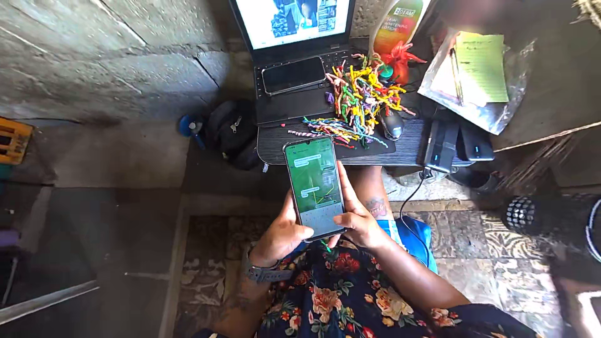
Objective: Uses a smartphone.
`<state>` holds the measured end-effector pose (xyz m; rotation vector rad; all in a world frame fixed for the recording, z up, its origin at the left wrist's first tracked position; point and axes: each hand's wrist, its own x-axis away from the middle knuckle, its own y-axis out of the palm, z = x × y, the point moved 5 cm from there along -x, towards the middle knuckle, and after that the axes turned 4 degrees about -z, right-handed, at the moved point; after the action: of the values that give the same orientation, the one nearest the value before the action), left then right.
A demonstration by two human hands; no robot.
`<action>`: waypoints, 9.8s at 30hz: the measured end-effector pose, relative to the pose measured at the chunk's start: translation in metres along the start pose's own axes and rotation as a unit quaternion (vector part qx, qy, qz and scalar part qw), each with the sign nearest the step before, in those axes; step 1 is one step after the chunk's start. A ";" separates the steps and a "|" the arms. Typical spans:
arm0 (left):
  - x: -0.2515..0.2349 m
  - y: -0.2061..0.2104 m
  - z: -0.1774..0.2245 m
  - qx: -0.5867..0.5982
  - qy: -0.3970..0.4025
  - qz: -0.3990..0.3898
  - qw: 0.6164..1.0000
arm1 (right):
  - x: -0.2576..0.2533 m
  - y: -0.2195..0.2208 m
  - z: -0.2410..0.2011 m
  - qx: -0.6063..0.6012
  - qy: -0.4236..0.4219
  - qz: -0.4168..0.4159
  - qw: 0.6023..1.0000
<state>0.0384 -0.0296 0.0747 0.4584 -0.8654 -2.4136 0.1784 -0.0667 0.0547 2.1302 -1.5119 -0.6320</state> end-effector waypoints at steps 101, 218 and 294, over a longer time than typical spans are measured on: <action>0.016 0.025 -0.001 -0.096 0.093 0.027 0.991 | 0.023 0.021 -0.009 0.083 -0.044 0.019 0.995; 0.016 0.018 -0.001 -0.056 0.070 0.046 0.995 | 0.017 0.010 0.003 0.047 -0.018 0.000 0.999; 0.015 0.014 -0.006 -0.078 0.071 0.090 0.990 | 0.014 0.009 0.006 0.052 0.000 0.050 0.997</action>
<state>0.0342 -0.0501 0.0774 0.4657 -0.6236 -2.2330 0.1724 -0.0834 0.0537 2.1140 -1.6739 -0.5284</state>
